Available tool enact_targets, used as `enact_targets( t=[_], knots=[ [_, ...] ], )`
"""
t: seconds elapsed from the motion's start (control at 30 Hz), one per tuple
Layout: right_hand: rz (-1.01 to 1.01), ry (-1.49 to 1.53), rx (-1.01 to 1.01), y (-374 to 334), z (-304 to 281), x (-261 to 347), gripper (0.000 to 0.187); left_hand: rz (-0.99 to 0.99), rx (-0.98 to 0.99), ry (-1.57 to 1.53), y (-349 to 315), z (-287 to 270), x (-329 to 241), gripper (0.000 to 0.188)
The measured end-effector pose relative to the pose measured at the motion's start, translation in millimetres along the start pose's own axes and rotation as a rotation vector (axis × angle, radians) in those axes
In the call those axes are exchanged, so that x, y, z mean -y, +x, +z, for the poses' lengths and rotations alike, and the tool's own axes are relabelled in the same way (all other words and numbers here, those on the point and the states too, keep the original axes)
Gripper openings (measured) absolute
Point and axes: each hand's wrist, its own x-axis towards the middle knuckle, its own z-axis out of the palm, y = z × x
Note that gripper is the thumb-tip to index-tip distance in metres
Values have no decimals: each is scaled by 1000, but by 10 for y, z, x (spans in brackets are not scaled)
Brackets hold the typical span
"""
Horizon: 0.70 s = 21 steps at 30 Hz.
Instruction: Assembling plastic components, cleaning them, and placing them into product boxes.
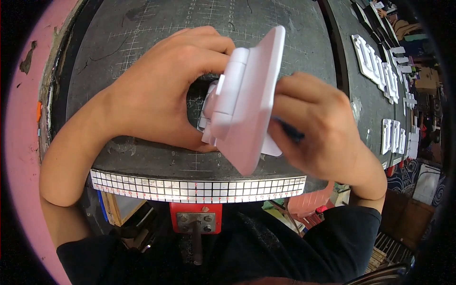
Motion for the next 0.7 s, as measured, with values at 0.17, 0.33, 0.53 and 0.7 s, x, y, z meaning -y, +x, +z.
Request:
enact_targets(
  t=[0.17,0.33,0.53,0.7],
  knots=[
    [-19,10,37,-68,-12,93,23,3,-2,-3,-2,-17,5,74],
    [-3,-50,52,-35,-59,33,21,7,-10,-1,-6,-11,14,74],
    [-29,-30,-46,-4,-16,-53,22,-2,-8,3,-27,-2,4,75],
    [-110,13,-39,-57,-1,98,28,-5,-10,20,7,17,28,72]
  ],
)
